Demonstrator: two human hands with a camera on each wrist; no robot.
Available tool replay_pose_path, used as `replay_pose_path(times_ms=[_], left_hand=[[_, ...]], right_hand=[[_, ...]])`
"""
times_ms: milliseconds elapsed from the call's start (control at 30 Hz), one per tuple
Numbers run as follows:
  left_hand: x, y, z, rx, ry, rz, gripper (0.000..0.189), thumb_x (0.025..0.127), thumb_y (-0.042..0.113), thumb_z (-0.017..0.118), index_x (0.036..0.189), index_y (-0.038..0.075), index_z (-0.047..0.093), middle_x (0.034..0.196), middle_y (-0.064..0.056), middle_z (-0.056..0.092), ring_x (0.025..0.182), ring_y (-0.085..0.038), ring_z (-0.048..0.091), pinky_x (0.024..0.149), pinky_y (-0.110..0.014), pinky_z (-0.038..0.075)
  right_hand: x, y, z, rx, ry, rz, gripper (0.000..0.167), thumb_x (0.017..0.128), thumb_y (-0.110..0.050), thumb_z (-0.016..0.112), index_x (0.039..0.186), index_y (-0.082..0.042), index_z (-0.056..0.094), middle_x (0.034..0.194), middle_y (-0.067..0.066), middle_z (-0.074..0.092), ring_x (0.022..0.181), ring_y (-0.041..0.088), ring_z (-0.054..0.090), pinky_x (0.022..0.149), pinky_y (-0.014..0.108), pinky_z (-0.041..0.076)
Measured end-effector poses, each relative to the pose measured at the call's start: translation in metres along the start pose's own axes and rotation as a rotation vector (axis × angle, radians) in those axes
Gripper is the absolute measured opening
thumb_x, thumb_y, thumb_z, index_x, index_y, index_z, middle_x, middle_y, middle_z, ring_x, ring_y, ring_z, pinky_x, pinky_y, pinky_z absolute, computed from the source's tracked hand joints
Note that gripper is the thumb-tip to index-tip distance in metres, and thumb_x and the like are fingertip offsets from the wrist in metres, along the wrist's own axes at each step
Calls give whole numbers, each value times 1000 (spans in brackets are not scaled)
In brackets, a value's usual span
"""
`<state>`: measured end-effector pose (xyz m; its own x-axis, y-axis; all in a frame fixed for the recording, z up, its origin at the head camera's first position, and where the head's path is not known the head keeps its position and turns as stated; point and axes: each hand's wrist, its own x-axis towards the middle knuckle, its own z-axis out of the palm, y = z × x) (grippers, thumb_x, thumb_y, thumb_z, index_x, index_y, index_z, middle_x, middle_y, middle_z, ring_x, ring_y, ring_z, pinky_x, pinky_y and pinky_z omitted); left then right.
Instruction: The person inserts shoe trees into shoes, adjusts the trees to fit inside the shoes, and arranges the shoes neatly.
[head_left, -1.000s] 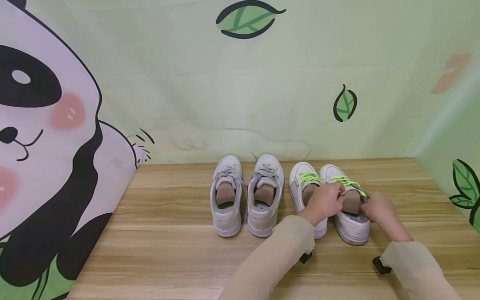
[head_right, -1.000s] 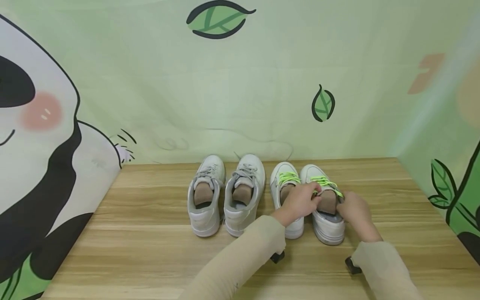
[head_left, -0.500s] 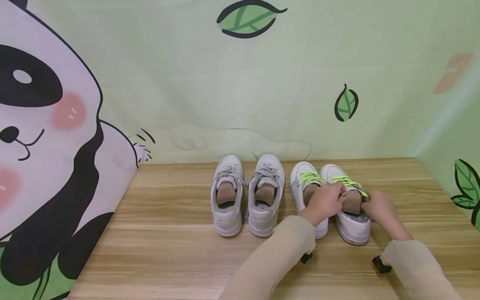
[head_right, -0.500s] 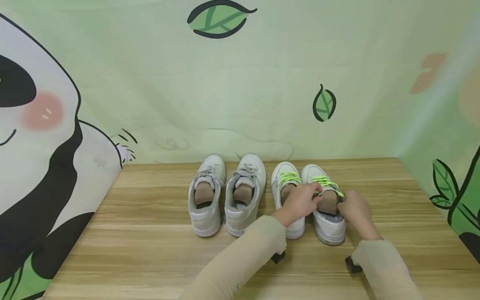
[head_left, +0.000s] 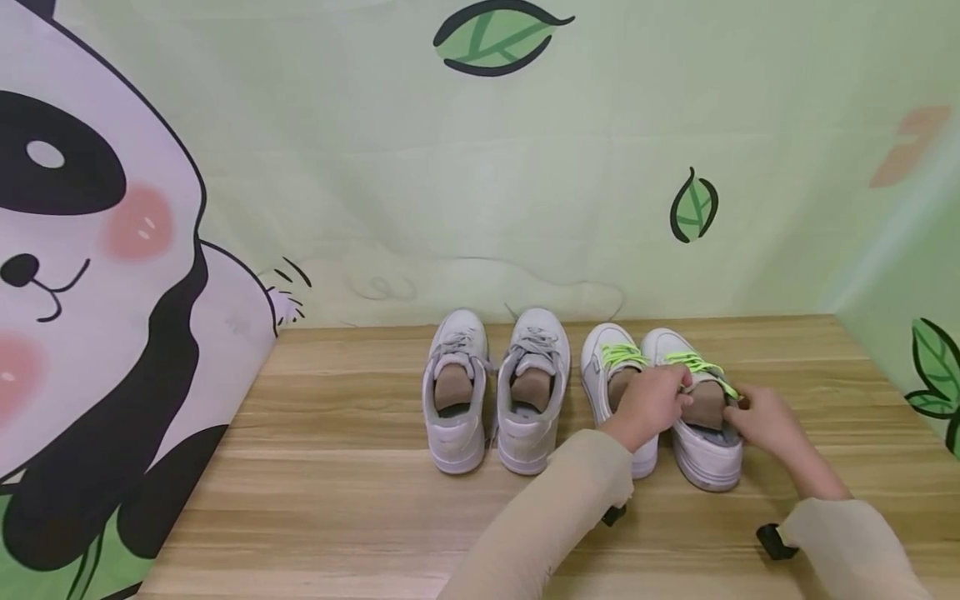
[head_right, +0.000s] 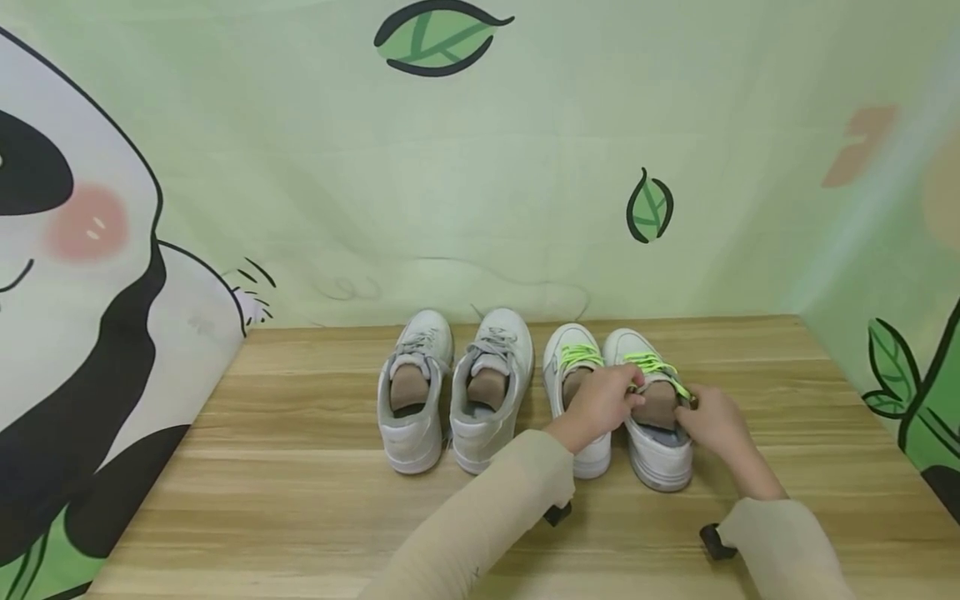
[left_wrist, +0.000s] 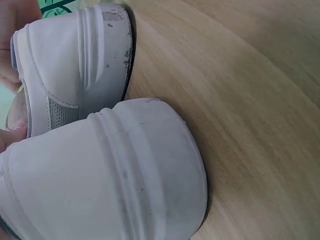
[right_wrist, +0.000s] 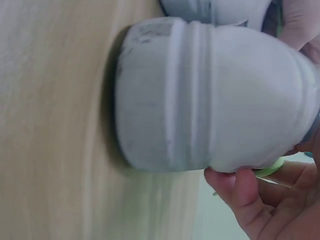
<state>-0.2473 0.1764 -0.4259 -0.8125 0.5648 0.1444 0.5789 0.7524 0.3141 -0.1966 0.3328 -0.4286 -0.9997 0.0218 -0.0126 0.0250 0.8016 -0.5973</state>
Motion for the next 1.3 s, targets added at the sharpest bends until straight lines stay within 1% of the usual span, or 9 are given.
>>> replay_pose_path(times_ms=[167, 267, 400, 533, 733, 833, 967, 1033, 1300], left_hand=[[0, 2, 1, 45, 14, -8, 13, 81, 33, 60, 90, 24, 56, 82, 14, 58, 73, 1, 52, 63, -14, 39], [0, 3, 1, 88, 29, 3, 13, 82, 33, 60, 89, 24, 55, 79, 13, 57, 71, 1, 51, 61, -13, 39], [0, 4, 1, 124, 53, 21, 13, 83, 32, 59, 89, 23, 54, 79, 12, 56, 71, 0, 51, 61, -13, 39], [-1, 3, 2, 103, 67, 32, 12, 83, 31, 59, 90, 22, 54, 79, 12, 57, 71, 0, 51, 61, -14, 40], [-2, 1, 3, 50, 49, 36, 13, 83, 26, 58, 94, 21, 54, 82, 11, 58, 73, -1, 52, 63, -15, 40], [-2, 0, 3, 36, 40, 31, 16, 82, 23, 58, 97, 21, 54, 84, 11, 58, 75, -1, 53, 64, -15, 40], [-1, -1, 5, 32, 48, 26, 17, 83, 21, 56, 100, 21, 55, 87, 10, 60, 78, -1, 55, 65, -15, 42], [-1, -1, 6, 39, 61, 26, 16, 84, 21, 55, 101, 21, 56, 88, 10, 62, 79, -1, 57, 66, -15, 43], [-2, 0, 5, 87, 113, 25, 9, 89, 26, 51, 95, 22, 57, 81, 11, 62, 72, -1, 57, 62, -15, 43]], right_hand=[[-4, -7, -2, 7, -3, -13, 27, 85, -17, 50, 95, 8, 56, 67, 8, 55, 55, 12, 48, 46, 26, 41], [-5, -12, -2, -27, 19, -10, 37, 89, -28, 49, 94, 7, 57, 68, 9, 56, 57, 13, 48, 48, 26, 39], [-7, -18, -3, -13, 24, 51, 54, 90, -42, 41, 100, 8, 57, 70, 13, 57, 57, 14, 51, 48, 27, 41], [-5, -21, -4, -11, 30, 104, 65, 89, -50, 38, 102, 12, 54, 77, 22, 59, 53, 14, 55, 47, 28, 42], [0, -20, -3, 17, 2, 148, 72, 87, -53, 39, 115, 13, 44, 90, 27, 57, 55, 16, 53, 48, 29, 42], [1, -19, -2, 18, 20, 138, 73, 87, -53, 40, 120, 12, 40, 98, 31, 54, 65, 25, 55, 51, 30, 43], [0, -17, 3, -9, 92, 84, 69, 88, -48, 41, 122, 13, 39, 108, 36, 50, 88, 41, 54, 62, 39, 45], [0, -17, 6, -27, 109, 61, 70, 87, -47, 45, 122, 13, 38, 109, 37, 50, 90, 43, 52, 65, 44, 44], [1, -17, 9, -121, 44, 37, 80, 79, -46, 58, 127, 11, 30, 119, 40, 41, 104, 54, 41, 78, 57, 37]])
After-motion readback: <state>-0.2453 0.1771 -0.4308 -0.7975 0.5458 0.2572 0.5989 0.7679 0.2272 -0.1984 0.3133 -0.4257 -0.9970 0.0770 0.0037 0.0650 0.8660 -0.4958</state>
